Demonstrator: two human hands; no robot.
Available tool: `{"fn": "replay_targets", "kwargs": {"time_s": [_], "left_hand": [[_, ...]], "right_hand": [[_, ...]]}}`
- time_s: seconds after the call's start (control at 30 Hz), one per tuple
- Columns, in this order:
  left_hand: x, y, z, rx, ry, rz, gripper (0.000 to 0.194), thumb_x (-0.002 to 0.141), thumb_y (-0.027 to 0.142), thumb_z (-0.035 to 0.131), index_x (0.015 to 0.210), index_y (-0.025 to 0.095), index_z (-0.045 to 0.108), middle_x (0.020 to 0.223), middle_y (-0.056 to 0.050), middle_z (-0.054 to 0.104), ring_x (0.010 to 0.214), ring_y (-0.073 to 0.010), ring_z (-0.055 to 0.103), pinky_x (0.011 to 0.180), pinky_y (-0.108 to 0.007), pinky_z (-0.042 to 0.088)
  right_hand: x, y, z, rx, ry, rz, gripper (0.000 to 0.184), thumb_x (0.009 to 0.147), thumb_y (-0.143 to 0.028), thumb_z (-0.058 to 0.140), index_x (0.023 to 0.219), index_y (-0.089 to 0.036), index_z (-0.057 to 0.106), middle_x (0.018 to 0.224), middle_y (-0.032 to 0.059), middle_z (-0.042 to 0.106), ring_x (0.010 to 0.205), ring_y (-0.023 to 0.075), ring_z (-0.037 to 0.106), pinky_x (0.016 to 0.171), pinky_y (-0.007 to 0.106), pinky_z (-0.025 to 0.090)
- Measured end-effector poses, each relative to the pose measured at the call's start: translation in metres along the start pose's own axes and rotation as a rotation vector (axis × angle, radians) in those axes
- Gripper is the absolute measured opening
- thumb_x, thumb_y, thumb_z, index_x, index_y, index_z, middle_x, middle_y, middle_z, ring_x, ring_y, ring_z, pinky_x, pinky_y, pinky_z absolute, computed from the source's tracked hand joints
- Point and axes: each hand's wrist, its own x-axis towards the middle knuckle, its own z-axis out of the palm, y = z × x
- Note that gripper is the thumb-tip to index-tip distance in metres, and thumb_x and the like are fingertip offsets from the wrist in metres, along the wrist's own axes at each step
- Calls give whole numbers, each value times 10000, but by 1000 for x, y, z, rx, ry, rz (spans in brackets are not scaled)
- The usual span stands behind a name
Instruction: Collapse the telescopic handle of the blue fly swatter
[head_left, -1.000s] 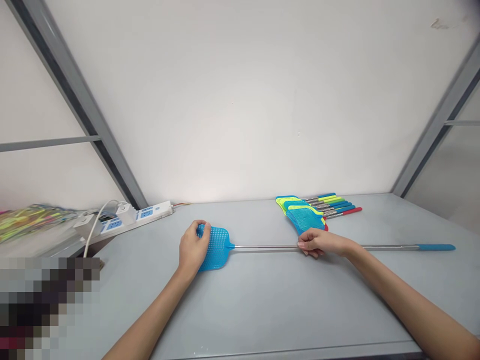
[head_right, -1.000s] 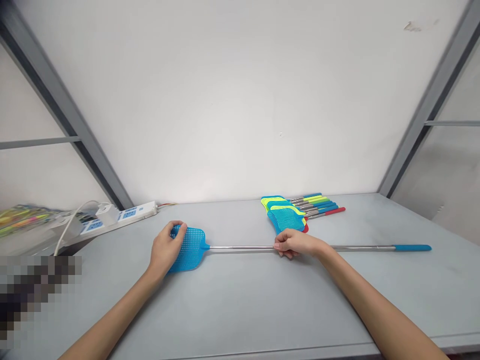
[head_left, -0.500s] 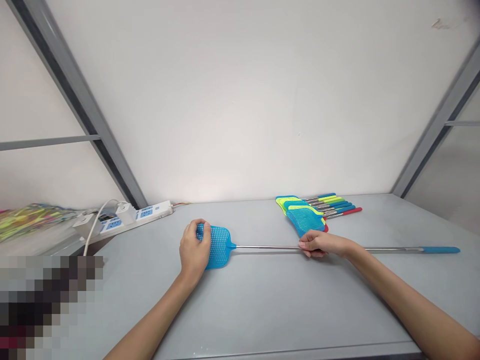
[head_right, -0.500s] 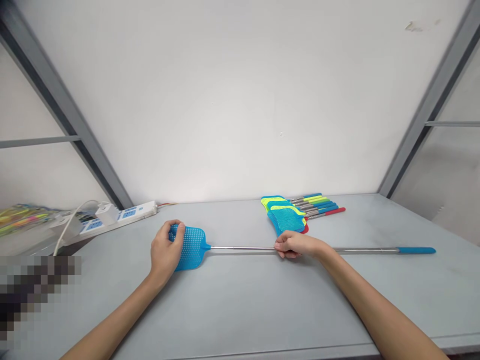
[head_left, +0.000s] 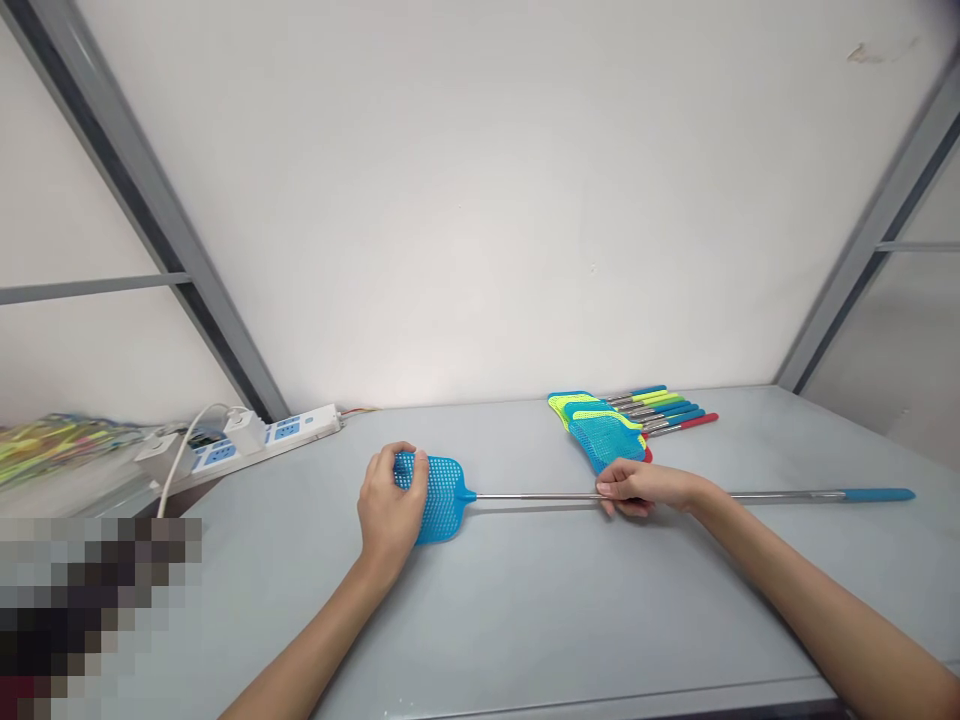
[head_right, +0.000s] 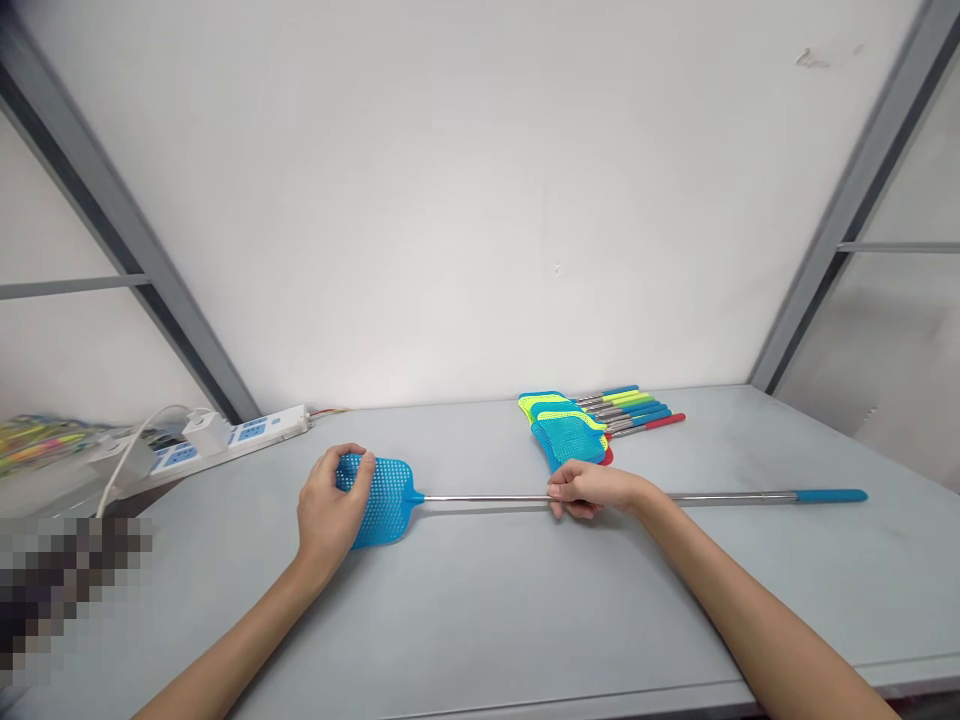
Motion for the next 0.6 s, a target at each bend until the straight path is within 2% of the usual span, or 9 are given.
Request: {"fn": "replay_targets", "kwargs": {"time_s": [0.23,0.43,0.6], "left_hand": [[-3,5,-2,72,-27,-20,389,681,522,497,952,249,438,948,-1,510,868,-190,500,673,-283,392],[-3,7,-2,152,-131,-76,436,642,608,467,894,254,444,861,-3,449,771,-190,525,597,-289,405],[-3,8,-1,179,-177,-108,512,617,657,436,922,247,396,891,-14,419,768,-205,526,581,-317,417]], "right_hand": [[0,-1,-1,2,1,16,342,816,-376,391,660,-112,543,397,-41,373,389,56,261,420,208,204],[0,-4,1,-5,14,31,338,810,-381,400,653,-115,538,405,-37,383,397,56,272,429,209,215],[0,-5,1,-3,16,60,339,800,-400,414,660,-118,538,424,-41,372,415,55,279,438,205,215]]}}
